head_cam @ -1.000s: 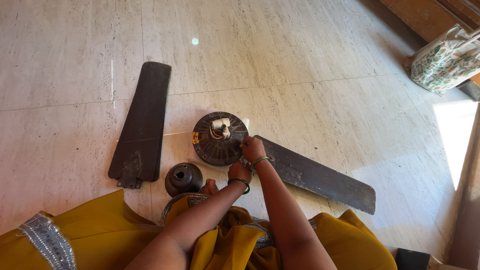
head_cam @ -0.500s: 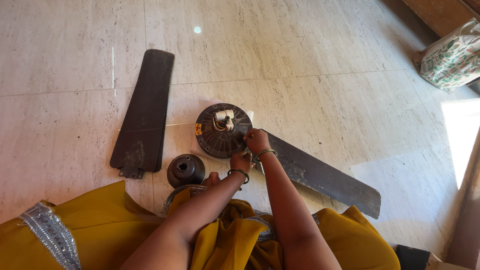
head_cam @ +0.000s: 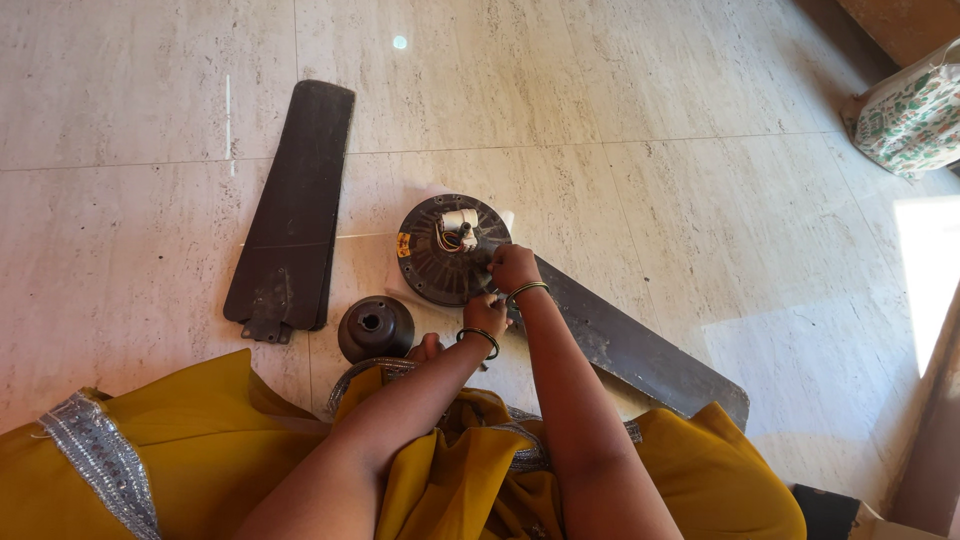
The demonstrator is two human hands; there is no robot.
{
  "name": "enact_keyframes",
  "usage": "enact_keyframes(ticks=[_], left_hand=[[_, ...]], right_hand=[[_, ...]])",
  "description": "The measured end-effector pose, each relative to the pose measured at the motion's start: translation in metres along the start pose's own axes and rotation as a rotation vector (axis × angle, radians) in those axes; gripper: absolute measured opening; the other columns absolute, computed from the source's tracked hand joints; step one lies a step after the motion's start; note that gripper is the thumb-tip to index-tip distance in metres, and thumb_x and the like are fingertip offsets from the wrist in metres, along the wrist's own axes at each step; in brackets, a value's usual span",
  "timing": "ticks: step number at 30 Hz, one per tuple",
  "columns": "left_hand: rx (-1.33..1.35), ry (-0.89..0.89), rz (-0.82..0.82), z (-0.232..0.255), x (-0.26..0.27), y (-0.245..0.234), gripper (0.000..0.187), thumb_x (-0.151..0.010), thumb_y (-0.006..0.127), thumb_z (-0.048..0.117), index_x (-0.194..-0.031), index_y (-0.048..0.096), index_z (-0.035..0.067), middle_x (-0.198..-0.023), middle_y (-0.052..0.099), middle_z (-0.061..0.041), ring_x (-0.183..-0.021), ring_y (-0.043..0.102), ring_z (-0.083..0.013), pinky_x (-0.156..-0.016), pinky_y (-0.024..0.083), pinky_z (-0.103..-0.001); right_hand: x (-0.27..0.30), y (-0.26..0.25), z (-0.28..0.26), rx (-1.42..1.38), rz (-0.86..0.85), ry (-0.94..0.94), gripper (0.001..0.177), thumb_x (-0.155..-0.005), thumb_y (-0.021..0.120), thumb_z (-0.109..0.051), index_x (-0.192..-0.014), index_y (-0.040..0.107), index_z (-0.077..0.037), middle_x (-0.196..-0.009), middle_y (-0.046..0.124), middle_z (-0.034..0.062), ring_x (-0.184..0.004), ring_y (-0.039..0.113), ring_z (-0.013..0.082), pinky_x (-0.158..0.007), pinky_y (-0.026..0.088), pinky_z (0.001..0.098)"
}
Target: The person sits on the floor and uses a screwdriver to attach fan blades to the motor housing. They tighten screws to secure each blade in place, working methodically around the central hub.
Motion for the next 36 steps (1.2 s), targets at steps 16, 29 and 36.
enact_keyframes(ticks=[16,29,36], left_hand=[[0.101,-0.034,-0.005,0.001,0.002,0.002,0.024,-0.095,0.067,0.016,-0.082,0.069,-0.005,-0.069,0.073,-0.013,-0.062,0.076,-0.0181,-0.053,0.055,-0.033],[0.051,0.006,0.014,0.014,0.011,-0.005,0.019,-0.093,0.067,0.014,-0.086,0.070,-0.003,-0.070,0.073,-0.013,-0.063,0.077,-0.0192,-0.057,0.056,-0.034],[0.060,-0.052,-0.034,0.014,0.012,-0.004,0.020,-0.095,0.066,0.014,-0.083,0.069,-0.003,-0.070,0.074,-0.013,-0.063,0.076,-0.0179,-0.056,0.056,-0.034]], right_hand=[[0.006,0.016,0.051,-0.539,-0.028,0.175,0.012,-0.081,0.081,-0.012,-0.089,0.078,-0.005,-0.076,0.077,0.0082,-0.063,0.070,0.0128,-0.057,0.055,0.0292],[0.017,0.003,0.045,-0.509,-0.058,0.165,0.015,-0.077,0.084,-0.009,-0.088,0.076,-0.004,-0.077,0.074,0.0060,-0.057,0.067,0.0136,-0.050,0.055,0.0297],[0.019,-0.007,0.016,-0.070,0.208,-0.204,0.014,-0.069,0.085,-0.009,-0.081,0.078,-0.007,-0.080,0.073,0.0162,-0.080,0.070,0.0324,-0.073,0.056,0.0412]])
Point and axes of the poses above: each hand's wrist, its own x-axis away from the middle knuckle, its own y-axis out of the palm, z = x × y, the point moved 9 cm from there along -x, towards the middle knuckle
